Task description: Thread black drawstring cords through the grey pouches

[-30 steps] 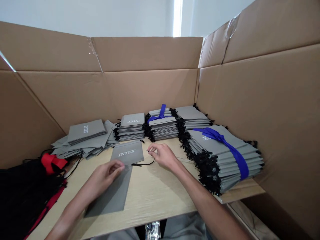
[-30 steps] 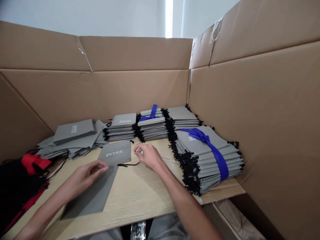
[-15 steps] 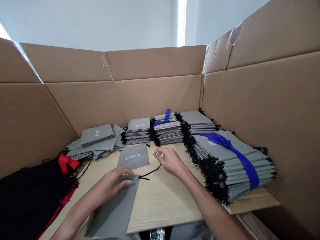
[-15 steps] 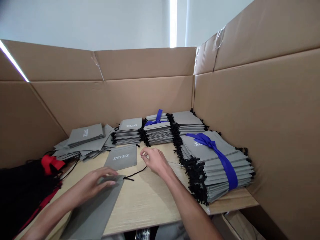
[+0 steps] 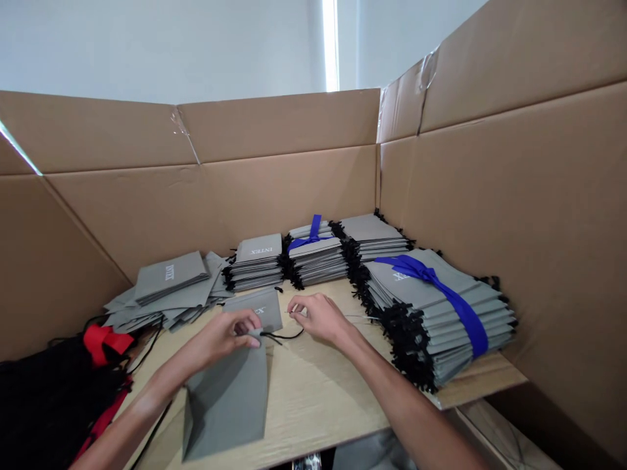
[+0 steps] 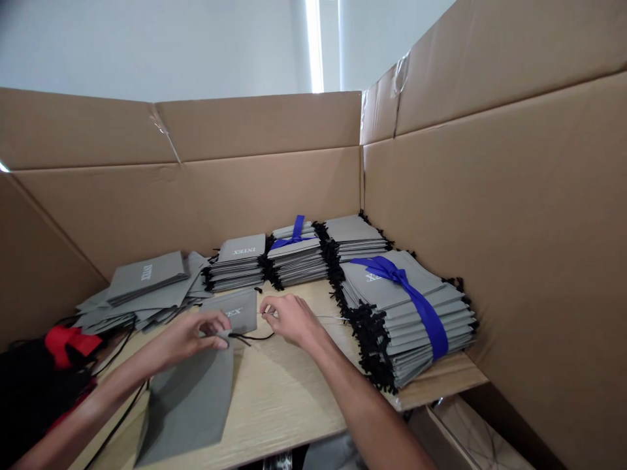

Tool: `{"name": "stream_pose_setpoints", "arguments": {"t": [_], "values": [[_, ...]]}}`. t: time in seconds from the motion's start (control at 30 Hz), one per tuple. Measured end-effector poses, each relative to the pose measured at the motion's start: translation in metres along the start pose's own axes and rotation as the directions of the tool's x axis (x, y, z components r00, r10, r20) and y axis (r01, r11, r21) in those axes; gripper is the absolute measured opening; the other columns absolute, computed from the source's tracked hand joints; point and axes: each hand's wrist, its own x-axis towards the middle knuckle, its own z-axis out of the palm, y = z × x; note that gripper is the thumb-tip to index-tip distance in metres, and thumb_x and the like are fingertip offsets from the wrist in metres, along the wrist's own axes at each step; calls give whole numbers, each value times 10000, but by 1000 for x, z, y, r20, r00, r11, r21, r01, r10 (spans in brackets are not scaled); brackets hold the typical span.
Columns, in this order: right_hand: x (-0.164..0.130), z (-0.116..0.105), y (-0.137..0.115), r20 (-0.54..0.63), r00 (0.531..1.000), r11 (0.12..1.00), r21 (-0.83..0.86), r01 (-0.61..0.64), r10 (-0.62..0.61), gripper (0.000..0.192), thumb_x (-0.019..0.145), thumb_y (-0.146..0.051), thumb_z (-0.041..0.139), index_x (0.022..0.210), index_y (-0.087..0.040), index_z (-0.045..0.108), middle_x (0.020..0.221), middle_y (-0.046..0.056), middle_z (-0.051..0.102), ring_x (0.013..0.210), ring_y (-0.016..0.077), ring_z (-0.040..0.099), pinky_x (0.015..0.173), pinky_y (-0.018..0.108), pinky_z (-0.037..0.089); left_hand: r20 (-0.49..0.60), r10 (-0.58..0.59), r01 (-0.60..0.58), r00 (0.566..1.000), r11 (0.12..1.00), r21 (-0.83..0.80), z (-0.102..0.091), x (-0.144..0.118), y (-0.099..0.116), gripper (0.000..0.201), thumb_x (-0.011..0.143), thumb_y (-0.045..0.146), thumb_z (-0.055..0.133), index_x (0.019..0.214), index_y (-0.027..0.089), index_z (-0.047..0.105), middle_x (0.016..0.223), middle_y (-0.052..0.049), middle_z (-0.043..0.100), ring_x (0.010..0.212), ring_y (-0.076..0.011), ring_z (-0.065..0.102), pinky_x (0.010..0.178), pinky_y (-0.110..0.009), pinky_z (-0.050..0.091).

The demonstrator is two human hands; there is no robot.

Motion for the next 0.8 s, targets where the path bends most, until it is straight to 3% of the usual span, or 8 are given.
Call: {"name": "stream_pose_setpoints", "arguments": {"t": [0.07, 0.17, 0.3, 0.43, 0.53, 0.67, 0.8], "values": [[0, 1, 1, -12, 1000, 1000, -13, -9, 9, 234, 964, -170, 696, 1100, -296, 837, 979, 16, 846, 875, 214, 754, 759, 263, 442, -78, 42, -41, 996, 999, 12, -8, 10, 2, 197, 722, 402, 869, 832, 264, 780, 728, -17, 784, 708, -243, 728, 657, -262, 484], [1, 2, 3, -25, 999, 999, -33, -38, 38, 222, 965, -182, 704, 1095, -301, 839, 972, 18, 843, 876, 211, 752, 762, 257, 442, -98, 59, -59, 993, 998, 1, -7, 25, -1, 199, 720, 408, 858, 777, 260, 738, 738, -30, 797, 724, -259, 754, 668, -274, 503], [1, 2, 5, -13, 997, 995, -67, -77, 76, 209, 972, -217, 715, 1121, -300, 836, 962, 23, 839, 880, 210, 752, 747, 250, 441, -23, 75, -73, 997, 993, 94, 13, 36, -17, 227, 794, 445, 797, 747, 244, 704, 715, -18, 764, 689, -241, 708, 648, -278, 481], [1, 3, 5, 8, 997, 995, -64, -77, 78, 204, 966, -207, 716, 1114, -289, 830, 1010, 24, 846, 939, 215, 767, 775, 248, 457, -24, 214, -197, 976, 931, 306, 30, 40, -40, 199, 872, 435, 791, 834, 241, 767, 935, -67, 790, 928, -286, 702, 845, -355, 525], [1, 7, 5, 41, 999, 999, 17, -28, 27, 200, 956, -174, 716, 1083, -282, 828, 1029, 14, 849, 965, 211, 776, 817, 247, 479, -39, 283, -247, 958, 888, 387, 37, 40, -51, 202, 941, 436, 762, 873, 248, 797, 982, -86, 762, 1010, -307, 672, 912, -395, 529], [1, 14, 8, 112, 993, 987, 157, 17, -35, 172, 929, -164, 737, 1038, -265, 825, 1001, 14, 844, 979, 205, 783, 811, 241, 492, -51, 228, -202, 972, 930, 306, 44, 35, -50, 206, 970, 422, 722, 898, 246, 802, 975, -85, 791, 1002, -307, 703, 899, -395, 534], [1, 19, 14, 169, 985, 980, 199, -3, -31, 148, 917, -178, 731, 1014, -241, 822, 927, 9, 826, 859, 180, 751, 749, 234, 468, -116, 138, -128, 984, 988, 87, 48, 28, -40, 276, 948, 506, 726, 1033, 248, 776, 958, -54, 825, 899, -267, 747, 824, -361, 553]]}}
